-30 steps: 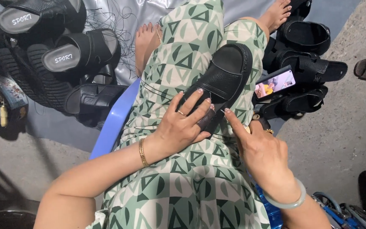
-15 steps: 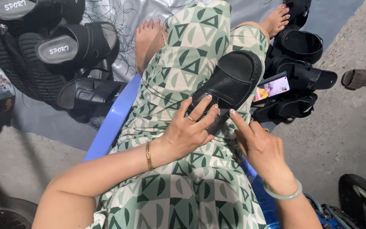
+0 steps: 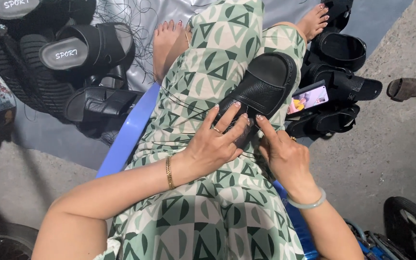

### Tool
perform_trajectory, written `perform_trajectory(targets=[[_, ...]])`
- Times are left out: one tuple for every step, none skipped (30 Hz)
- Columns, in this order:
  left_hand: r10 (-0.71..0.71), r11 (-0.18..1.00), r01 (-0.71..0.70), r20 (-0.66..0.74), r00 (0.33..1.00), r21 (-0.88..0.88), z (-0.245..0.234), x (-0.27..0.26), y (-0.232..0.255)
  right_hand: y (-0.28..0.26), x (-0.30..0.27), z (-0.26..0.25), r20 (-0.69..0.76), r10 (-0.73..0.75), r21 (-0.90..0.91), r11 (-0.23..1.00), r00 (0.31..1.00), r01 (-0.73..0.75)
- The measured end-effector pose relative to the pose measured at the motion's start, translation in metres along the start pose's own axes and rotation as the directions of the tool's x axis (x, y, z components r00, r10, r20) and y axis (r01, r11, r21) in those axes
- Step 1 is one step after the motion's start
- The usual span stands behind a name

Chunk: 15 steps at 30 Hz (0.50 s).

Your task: Hand-stitching the leather strap of a black sandal using a needle and thread.

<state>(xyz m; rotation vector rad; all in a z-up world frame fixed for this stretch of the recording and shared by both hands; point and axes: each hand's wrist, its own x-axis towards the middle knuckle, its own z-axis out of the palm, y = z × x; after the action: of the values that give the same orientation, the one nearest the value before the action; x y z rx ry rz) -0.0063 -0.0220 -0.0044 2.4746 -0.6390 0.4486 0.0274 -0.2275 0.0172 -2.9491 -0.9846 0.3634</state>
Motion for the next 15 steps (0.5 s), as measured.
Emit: perform_trajectory(targets=[[0.001,1.0,-0.001,0.001,1.0,-0.011,0.0,0.0,0.0,0.0,0.0,0.002,-0.021,0.001,-0.005,1.0,1.0,-0.001],[0.004,1.0,-0.004,0.001,1.0,-0.01,0.0,0.0,0.0,0.001,0.0,0.001,-0.024,0.002,-0.004,1.0,1.0,-0.003],[0.007,1.0,-0.007,0.005,1.0,0.002,0.001,0.0,-0.001,0.001,0.0,0.0,-0.035,-0.004,-0.009,1.0,0.999,0.004],[0.009,1.0,-0.009,0.01,1.0,0.014,0.002,-0.001,-0.001,0.001,0.0,0.0,-0.046,-0.012,-0.013,1.0,0.999,0.012],[0.011,1.0,-0.011,0.011,1.0,0.016,0.0,-0.001,-0.001,0.002,0.0,-0.001,-0.049,-0.012,-0.012,1.0,0.999,0.011],[0.009,1.0,-0.009,0.011,1.0,0.008,-0.001,-0.001,-0.001,0.003,-0.001,-0.002,-0.054,-0.023,-0.031,0.999,0.998,0.021],[0.006,1.0,-0.006,0.011,1.0,0.001,-0.002,0.0,-0.002,0.004,-0.002,-0.003,-0.058,-0.034,-0.051,0.998,0.998,0.031],[0.007,1.0,-0.007,0.014,1.0,0.001,-0.002,0.0,-0.002,0.004,0.0,-0.006,-0.058,-0.033,-0.049,0.998,0.998,0.03],[0.005,1.0,-0.005,0.014,1.0,-0.002,-0.001,0.0,-0.002,0.003,0.001,-0.009,-0.052,-0.038,-0.048,0.998,0.998,0.035],[0.004,1.0,-0.004,0.014,1.0,-0.006,-0.001,0.001,-0.002,0.003,0.001,-0.012,-0.044,-0.042,-0.048,0.998,0.998,0.04],[0.004,1.0,-0.004,0.015,1.0,-0.007,-0.002,0.0,-0.002,0.003,0.001,-0.013,-0.042,-0.041,-0.047,0.998,0.998,0.039],[0.005,1.0,-0.005,0.015,1.0,-0.014,-0.002,0.001,-0.002,0.004,0.002,-0.014,-0.042,-0.045,-0.04,0.998,0.998,0.044],[0.007,1.0,-0.006,0.015,1.0,-0.022,-0.002,0.001,-0.003,0.005,0.003,-0.015,-0.041,-0.05,-0.032,0.998,0.998,0.049],[0.005,1.0,-0.004,0.019,1.0,-0.023,-0.002,0.0,-0.004,0.008,0.003,-0.01,-0.038,-0.05,-0.029,0.998,0.998,0.049],[0.0,1.0,0.0,0.017,1.0,-0.026,-0.002,0.0,-0.005,0.01,0.002,-0.003,-0.045,-0.06,-0.012,0.998,0.997,0.06]])
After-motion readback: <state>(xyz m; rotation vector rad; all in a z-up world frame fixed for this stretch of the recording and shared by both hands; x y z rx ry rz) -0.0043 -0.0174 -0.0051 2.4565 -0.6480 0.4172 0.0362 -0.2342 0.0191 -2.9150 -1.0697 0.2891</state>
